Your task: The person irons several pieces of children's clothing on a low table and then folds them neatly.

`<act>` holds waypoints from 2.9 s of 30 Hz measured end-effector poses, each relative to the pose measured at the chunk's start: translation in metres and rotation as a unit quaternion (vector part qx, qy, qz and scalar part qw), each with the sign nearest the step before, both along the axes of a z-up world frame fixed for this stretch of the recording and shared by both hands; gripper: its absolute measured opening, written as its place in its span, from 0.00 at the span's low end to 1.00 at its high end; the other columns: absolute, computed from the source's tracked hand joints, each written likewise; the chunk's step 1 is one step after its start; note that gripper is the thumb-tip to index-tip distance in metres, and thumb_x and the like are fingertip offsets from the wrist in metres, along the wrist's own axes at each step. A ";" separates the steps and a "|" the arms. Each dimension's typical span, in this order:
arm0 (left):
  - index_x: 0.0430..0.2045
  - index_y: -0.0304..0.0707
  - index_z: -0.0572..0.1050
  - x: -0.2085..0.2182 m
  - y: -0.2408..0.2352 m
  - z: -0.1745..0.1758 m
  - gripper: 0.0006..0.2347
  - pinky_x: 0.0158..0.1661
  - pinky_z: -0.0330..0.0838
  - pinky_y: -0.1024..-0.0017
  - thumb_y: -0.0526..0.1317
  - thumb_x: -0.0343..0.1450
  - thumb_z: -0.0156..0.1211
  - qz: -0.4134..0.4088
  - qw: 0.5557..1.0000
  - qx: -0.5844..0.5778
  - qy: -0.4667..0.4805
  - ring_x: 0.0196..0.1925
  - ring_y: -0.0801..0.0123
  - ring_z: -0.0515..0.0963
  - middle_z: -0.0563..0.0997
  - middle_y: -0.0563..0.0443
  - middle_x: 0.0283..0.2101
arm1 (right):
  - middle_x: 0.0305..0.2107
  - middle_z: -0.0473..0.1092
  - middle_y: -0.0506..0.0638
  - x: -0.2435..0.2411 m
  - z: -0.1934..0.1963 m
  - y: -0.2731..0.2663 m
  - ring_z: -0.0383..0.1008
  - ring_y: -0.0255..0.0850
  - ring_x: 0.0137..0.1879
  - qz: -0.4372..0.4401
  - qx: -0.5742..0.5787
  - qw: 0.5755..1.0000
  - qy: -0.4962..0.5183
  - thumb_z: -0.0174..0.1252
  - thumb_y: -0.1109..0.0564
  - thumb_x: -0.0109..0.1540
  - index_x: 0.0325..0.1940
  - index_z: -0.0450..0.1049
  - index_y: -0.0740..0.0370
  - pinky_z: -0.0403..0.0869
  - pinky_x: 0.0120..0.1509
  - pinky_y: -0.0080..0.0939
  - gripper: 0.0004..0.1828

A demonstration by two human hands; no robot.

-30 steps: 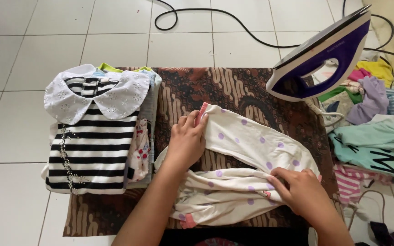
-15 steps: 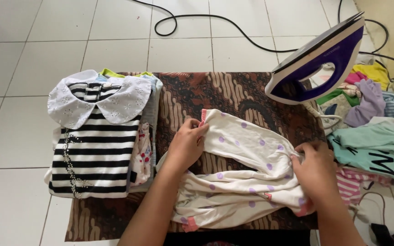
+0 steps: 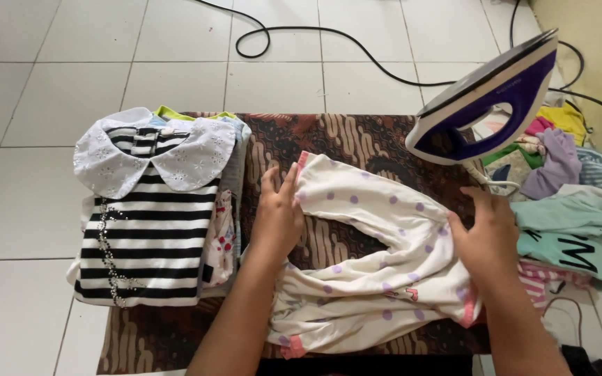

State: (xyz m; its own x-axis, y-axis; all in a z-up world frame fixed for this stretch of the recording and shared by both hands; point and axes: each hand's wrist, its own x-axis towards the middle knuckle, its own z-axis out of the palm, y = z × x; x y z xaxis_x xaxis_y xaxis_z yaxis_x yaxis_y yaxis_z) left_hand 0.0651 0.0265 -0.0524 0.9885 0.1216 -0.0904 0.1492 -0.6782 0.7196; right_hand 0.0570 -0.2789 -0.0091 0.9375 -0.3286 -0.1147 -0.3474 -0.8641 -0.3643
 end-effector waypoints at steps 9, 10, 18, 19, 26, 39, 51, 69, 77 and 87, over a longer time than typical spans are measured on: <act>0.64 0.51 0.68 -0.001 0.000 0.006 0.30 0.47 0.80 0.68 0.22 0.67 0.54 0.037 0.996 0.036 0.073 0.63 0.56 0.68 0.58 0.45 0.70 | 0.53 0.73 0.44 -0.029 -0.029 0.018 0.74 0.42 0.54 0.311 -0.016 0.949 0.050 0.54 0.40 0.64 0.57 0.77 0.41 0.60 0.73 0.62 0.19; 0.66 0.55 0.67 0.000 0.002 0.000 0.30 0.50 0.75 0.66 0.25 0.67 0.55 0.032 0.995 0.070 0.063 0.61 0.56 0.67 0.59 0.46 0.67 | 0.50 0.75 0.43 -0.028 -0.031 0.018 0.75 0.40 0.55 0.343 -0.016 0.938 0.049 0.54 0.43 0.65 0.56 0.77 0.44 0.60 0.73 0.62 0.18; 0.73 0.59 0.47 0.012 -0.008 -0.019 0.25 0.70 0.36 0.46 0.46 0.77 0.37 -0.089 0.983 0.158 0.019 0.78 0.63 0.40 0.41 0.62 0.79 | 0.48 0.75 0.42 -0.026 -0.067 0.012 0.75 0.42 0.55 0.417 -0.033 0.908 -0.018 0.58 0.38 0.62 0.51 0.77 0.45 0.60 0.70 0.62 0.18; 0.74 0.56 0.42 0.015 -0.009 -0.017 0.27 0.70 0.33 0.44 0.52 0.77 0.30 -0.090 0.976 0.188 0.063 0.79 0.61 0.35 0.38 0.62 0.79 | 0.43 0.75 0.43 -0.028 -0.071 0.012 0.76 0.42 0.49 0.436 -0.028 0.898 -0.051 0.57 0.44 0.63 0.48 0.78 0.47 0.63 0.64 0.60 0.13; 0.74 0.53 0.29 0.013 -0.009 -0.006 0.30 0.71 0.20 0.45 0.56 0.78 0.28 -0.090 0.960 0.221 0.147 0.77 0.57 0.20 0.22 0.53 0.78 | 0.41 0.83 0.38 -0.027 -0.044 0.018 0.79 0.34 0.47 0.366 0.017 0.929 0.053 0.59 0.44 0.62 0.47 0.83 0.42 0.65 0.69 0.48 0.13; 0.73 0.56 0.51 -0.062 -0.005 0.027 0.26 0.67 0.49 0.48 0.50 0.77 0.42 -0.004 0.976 0.140 0.169 0.71 0.47 0.54 0.54 0.40 0.73 | 0.54 0.61 0.64 0.097 -0.006 -0.093 0.66 0.52 0.58 0.111 0.269 0.909 -0.299 0.60 0.49 0.69 0.71 0.51 0.64 0.67 0.62 0.52 0.34; 0.71 0.57 0.56 -0.077 0.001 0.006 0.26 0.66 0.53 0.46 0.51 0.75 0.48 -0.012 0.994 0.070 0.088 0.76 0.58 0.46 0.51 0.54 0.76 | 0.41 0.68 0.37 0.157 -0.049 -0.086 0.72 0.27 0.49 0.118 0.556 0.762 -0.309 0.60 0.29 0.66 0.52 0.64 0.48 0.75 0.54 0.30 0.27; 0.74 0.65 0.43 -0.078 0.001 -0.004 0.28 0.70 0.42 0.45 0.54 0.77 0.42 -0.034 0.984 0.107 0.141 0.78 0.65 0.31 0.34 0.65 0.79 | 0.28 0.77 0.42 0.041 0.087 0.098 0.72 0.34 0.29 0.229 -0.166 0.930 0.235 0.58 0.29 0.62 0.45 0.80 0.42 0.65 0.31 0.33 0.22; 0.71 0.53 0.54 -0.077 -0.004 -0.013 0.26 0.68 0.40 0.43 0.53 0.76 0.41 -0.036 0.986 0.148 0.068 0.79 0.62 0.39 0.49 0.61 0.77 | 0.30 0.76 0.50 0.046 0.053 0.093 0.79 0.50 0.36 0.267 -0.241 0.926 0.112 0.40 0.25 0.69 0.41 0.70 0.51 0.72 0.27 0.48 0.30; 0.72 0.52 0.53 -0.077 -0.004 0.000 0.27 0.67 0.49 0.42 0.52 0.75 0.45 -0.009 0.989 0.104 0.106 0.80 0.60 0.36 0.44 0.58 0.79 | 0.28 0.76 0.38 0.056 0.042 0.079 0.74 0.33 0.27 0.396 -0.275 0.871 0.092 0.41 0.24 0.67 0.43 0.73 0.39 0.66 0.20 0.30 0.26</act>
